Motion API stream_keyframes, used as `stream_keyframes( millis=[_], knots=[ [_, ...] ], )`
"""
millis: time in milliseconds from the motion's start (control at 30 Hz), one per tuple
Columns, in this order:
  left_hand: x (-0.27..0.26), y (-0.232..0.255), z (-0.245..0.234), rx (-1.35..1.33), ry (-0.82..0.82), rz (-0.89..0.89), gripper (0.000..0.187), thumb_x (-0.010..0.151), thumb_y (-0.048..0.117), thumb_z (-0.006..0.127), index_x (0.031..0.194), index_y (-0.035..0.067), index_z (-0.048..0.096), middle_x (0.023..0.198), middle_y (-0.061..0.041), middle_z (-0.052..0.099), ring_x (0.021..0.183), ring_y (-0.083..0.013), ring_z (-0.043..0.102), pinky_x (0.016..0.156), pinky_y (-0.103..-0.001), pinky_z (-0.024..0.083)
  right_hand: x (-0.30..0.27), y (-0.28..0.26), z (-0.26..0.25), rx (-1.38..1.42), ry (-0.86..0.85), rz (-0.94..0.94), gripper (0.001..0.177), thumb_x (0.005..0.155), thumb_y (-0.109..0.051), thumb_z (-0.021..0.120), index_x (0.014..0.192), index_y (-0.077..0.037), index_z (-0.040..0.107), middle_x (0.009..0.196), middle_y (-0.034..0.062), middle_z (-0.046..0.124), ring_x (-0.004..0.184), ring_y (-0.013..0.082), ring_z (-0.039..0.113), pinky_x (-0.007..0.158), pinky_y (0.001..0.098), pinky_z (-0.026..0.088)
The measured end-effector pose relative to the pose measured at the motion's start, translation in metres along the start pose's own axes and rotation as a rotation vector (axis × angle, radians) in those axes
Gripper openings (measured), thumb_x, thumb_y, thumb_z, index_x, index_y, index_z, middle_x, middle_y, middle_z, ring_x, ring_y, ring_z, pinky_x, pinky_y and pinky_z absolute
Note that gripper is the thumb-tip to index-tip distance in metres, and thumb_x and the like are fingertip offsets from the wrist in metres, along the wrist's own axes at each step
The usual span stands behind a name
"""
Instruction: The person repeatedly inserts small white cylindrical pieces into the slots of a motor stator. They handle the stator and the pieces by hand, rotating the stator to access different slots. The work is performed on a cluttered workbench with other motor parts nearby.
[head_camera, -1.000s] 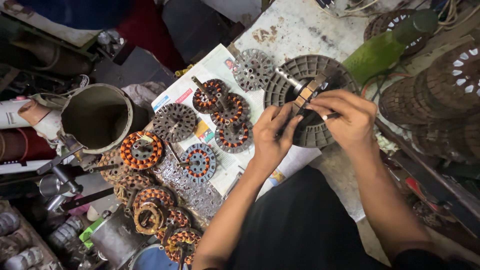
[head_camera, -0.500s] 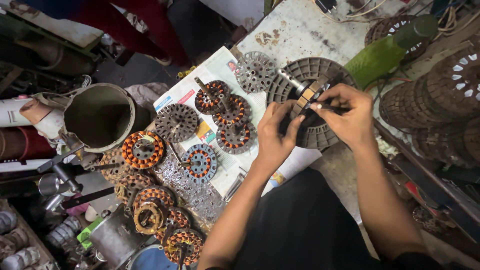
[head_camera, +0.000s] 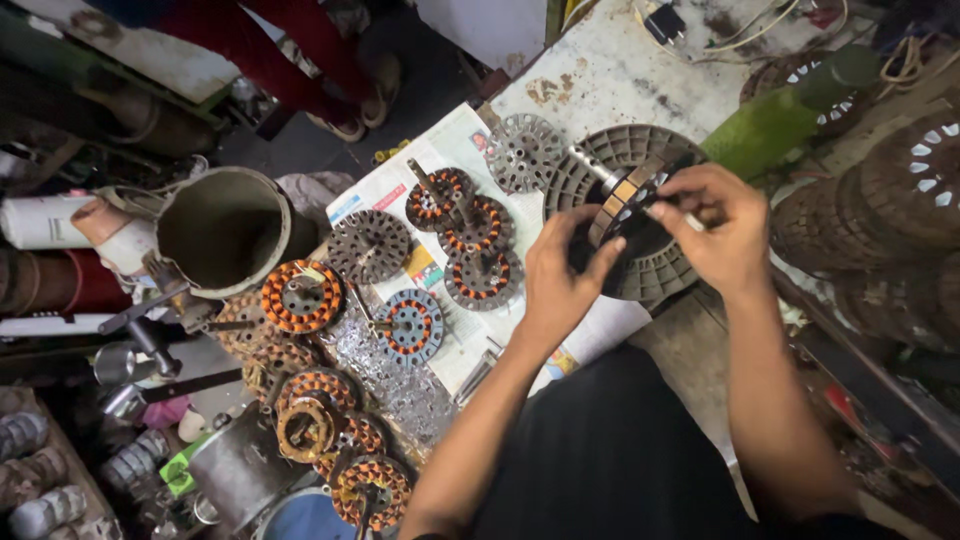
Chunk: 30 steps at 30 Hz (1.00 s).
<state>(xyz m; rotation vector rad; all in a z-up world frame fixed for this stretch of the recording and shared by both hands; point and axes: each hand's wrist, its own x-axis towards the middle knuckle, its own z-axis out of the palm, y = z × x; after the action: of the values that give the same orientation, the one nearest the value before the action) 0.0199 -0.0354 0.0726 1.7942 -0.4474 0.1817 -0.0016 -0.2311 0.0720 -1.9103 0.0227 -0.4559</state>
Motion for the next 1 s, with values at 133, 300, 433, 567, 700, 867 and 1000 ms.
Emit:
stream_keyframes(
  millis=[133, 300, 433, 567, 700, 867, 1000],
  knots=[
    [-0.004, -0.006, 0.009, 0.026, 0.042, 0.009, 0.026, 0.089, 0.014, 0.08, 0.108, 0.0, 0.071, 0.095, -0.014, 0.07, 0.085, -0.0271, 0.07, 0.078, -0.035, 0.055, -0.009, -0.015, -0.002, -0.277, 0.029, -0.11, 0.023, 0.082, -0.001, 0.086, 0.103, -0.004, 0.077, 0.104, 0.0068, 0.072, 0.063, 0.0071, 0.055, 0.057, 0.0238, 0.041],
    [0.008, -0.003, 0.009, -0.039, 0.062, -0.051, 0.023, 0.088, 0.013, 0.08, 0.102, -0.004, 0.07, 0.092, -0.014, 0.07, 0.079, -0.0254, 0.069, 0.074, -0.034, 0.055, -0.009, -0.024, 0.0, -0.306, 0.04, -0.119, 0.029, 0.078, -0.001, 0.087, 0.105, -0.004, 0.078, 0.106, 0.0074, 0.072, 0.061, 0.0076, 0.053, 0.058, 0.024, 0.043],
    [0.019, 0.003, 0.007, 0.056, 0.016, 0.068, 0.025, 0.089, 0.011, 0.079, 0.107, -0.004, 0.071, 0.095, -0.015, 0.069, 0.083, -0.0281, 0.069, 0.077, -0.035, 0.055, -0.014, -0.02, -0.002, -0.312, 0.118, -0.085, 0.027, 0.082, 0.001, 0.085, 0.107, -0.005, 0.079, 0.108, 0.008, 0.075, 0.062, 0.0112, 0.056, 0.059, 0.0256, 0.046],
    [0.023, -0.003, 0.01, 0.11, -0.004, 0.169, 0.025, 0.094, 0.011, 0.076, 0.112, -0.003, 0.066, 0.101, -0.017, 0.067, 0.088, -0.0308, 0.067, 0.079, -0.036, 0.054, -0.013, -0.016, -0.002, -0.427, 0.149, -0.261, 0.023, 0.087, 0.0, 0.086, 0.107, -0.005, 0.078, 0.107, 0.009, 0.074, 0.089, 0.0221, 0.074, 0.08, 0.0318, 0.058],
    [0.008, -0.016, 0.015, 0.071, 0.04, 0.075, 0.027, 0.091, 0.01, 0.079, 0.112, -0.001, 0.065, 0.095, -0.016, 0.065, 0.079, -0.03, 0.066, 0.072, -0.037, 0.053, -0.019, -0.016, 0.004, -0.526, 0.154, -0.189, 0.025, 0.085, -0.011, 0.088, 0.108, -0.008, 0.08, 0.103, 0.0098, 0.075, 0.09, 0.0274, 0.075, 0.079, 0.0362, 0.059],
    [-0.001, -0.032, 0.022, 0.122, 0.056, 0.007, 0.031, 0.083, 0.009, 0.087, 0.103, -0.003, 0.067, 0.084, -0.016, 0.063, 0.07, -0.031, 0.062, 0.066, -0.039, 0.051, -0.025, -0.009, 0.02, -0.648, 0.146, 0.001, 0.024, 0.085, -0.021, 0.089, 0.103, -0.008, 0.081, 0.092, 0.0118, 0.077, 0.079, 0.0301, 0.073, 0.071, 0.0384, 0.056],
    [0.005, -0.025, 0.025, 0.107, 0.084, 0.106, 0.031, 0.079, 0.006, 0.084, 0.103, -0.002, 0.067, 0.089, -0.016, 0.065, 0.078, -0.0328, 0.065, 0.071, -0.04, 0.054, -0.021, -0.002, 0.014, -0.499, 0.113, 0.006, 0.021, 0.087, -0.018, 0.084, 0.103, -0.005, 0.078, 0.093, 0.0142, 0.075, 0.079, 0.0282, 0.074, 0.07, 0.0352, 0.056]
  ],
)
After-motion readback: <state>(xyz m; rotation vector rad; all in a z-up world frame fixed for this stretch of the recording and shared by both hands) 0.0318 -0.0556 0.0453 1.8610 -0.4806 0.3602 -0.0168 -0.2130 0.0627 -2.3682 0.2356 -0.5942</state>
